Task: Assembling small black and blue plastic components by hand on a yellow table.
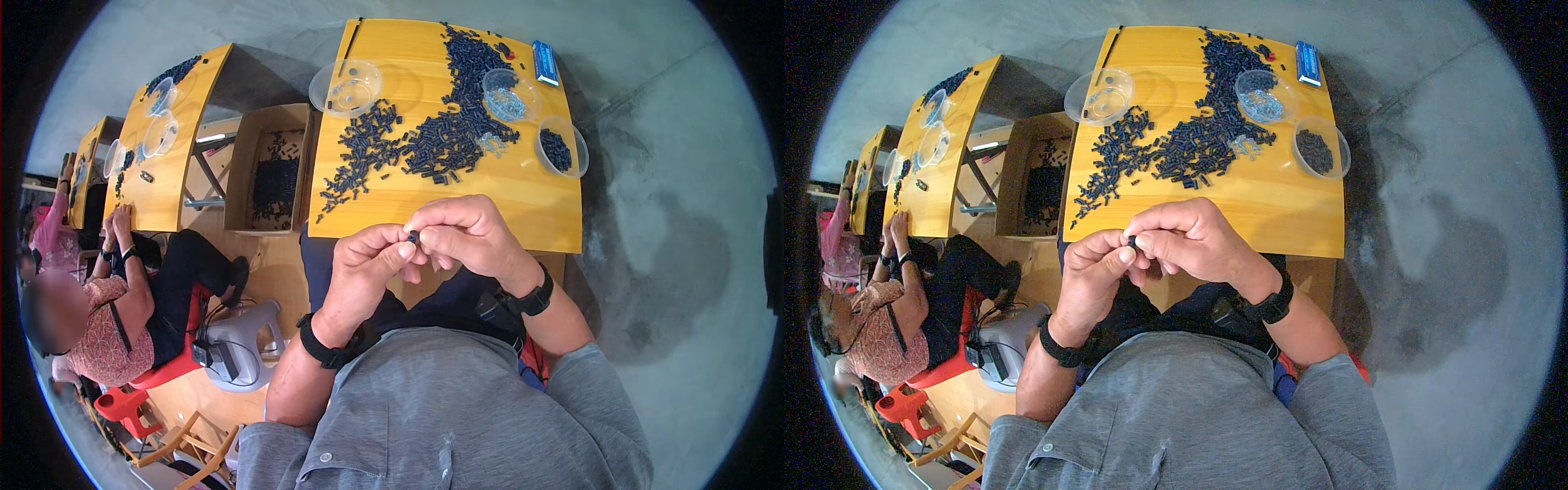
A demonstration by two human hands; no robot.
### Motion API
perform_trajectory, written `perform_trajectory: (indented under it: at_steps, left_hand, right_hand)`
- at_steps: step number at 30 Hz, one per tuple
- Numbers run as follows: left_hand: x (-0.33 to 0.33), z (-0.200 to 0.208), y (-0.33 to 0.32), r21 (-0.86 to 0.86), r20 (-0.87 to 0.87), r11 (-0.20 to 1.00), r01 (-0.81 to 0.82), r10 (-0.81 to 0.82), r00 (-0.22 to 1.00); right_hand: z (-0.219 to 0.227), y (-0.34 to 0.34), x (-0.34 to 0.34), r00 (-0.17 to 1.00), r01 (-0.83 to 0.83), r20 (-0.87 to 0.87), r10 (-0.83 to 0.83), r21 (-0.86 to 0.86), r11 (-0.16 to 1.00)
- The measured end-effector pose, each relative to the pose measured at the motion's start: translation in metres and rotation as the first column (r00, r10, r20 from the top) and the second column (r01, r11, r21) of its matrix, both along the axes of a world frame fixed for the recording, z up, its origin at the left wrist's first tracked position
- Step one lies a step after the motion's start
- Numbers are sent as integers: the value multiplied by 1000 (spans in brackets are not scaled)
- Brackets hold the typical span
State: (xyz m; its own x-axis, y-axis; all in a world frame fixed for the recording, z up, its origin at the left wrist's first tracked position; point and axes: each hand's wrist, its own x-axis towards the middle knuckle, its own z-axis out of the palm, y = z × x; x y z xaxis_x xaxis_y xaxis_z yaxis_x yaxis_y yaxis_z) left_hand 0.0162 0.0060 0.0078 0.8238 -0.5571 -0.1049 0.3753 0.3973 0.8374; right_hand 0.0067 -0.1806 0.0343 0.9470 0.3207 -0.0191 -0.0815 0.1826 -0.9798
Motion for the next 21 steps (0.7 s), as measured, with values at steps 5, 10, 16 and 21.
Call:
perform_trajectory:
  at_steps: [5,10,16,21]
  left_hand:
    - [-1,-2,-2,57,21,998,-23,22,1000]
    - [-3,3,-4,47,-49,999,20,-18,999]
    - [-6,8,-5,-53,-115,997,55,-61,992]
    - [-7,9,-5,-37,-141,998,42,-47,989]
  right_hand:
    - [-2,3,-1,999,39,21,-39,-32,999]
    - [-4,-3,-1,1000,17,-2,-17,-48,999]
    - [-3,-9,2,995,-86,60,86,3,996]
    - [-3,-10,3,993,-97,69,97,-5,995]
